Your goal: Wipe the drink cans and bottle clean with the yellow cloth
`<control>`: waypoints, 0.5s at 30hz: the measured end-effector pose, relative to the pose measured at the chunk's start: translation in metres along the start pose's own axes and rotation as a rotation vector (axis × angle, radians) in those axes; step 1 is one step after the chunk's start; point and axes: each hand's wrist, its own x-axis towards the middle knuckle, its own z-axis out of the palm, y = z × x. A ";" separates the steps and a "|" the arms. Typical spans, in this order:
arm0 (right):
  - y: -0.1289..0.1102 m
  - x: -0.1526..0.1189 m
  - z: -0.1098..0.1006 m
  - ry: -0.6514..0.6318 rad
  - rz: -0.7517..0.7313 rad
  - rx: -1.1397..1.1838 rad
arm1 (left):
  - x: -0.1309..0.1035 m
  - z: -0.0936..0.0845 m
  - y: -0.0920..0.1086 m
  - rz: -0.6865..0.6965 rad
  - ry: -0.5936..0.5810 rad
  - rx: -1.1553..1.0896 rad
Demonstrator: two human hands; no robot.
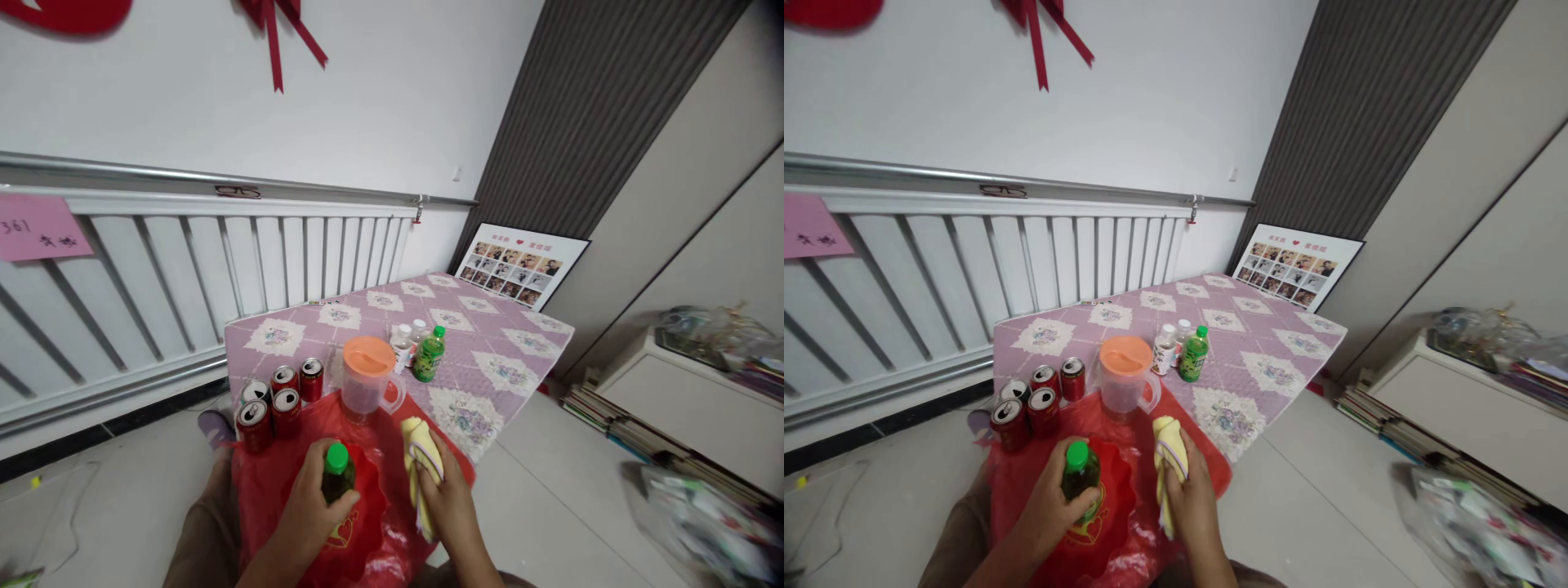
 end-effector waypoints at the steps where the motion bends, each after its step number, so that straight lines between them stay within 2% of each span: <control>1: -0.013 -0.003 -0.005 0.011 -0.005 0.092 | 0.000 0.000 0.001 -0.005 -0.005 -0.003; 4: -0.060 -0.015 -0.015 -0.006 -0.053 0.250 | 0.000 -0.001 0.002 -0.029 -0.009 -0.021; 8: -0.108 -0.026 -0.009 -0.076 -0.227 0.237 | -0.001 0.000 0.001 -0.014 -0.032 -0.085; 11: -0.119 -0.028 0.007 -0.149 -0.294 0.223 | 0.000 0.000 0.000 0.015 -0.065 -0.143; 15: -0.107 -0.022 0.026 -0.188 -0.170 0.282 | 0.003 -0.003 0.003 0.046 -0.085 -0.100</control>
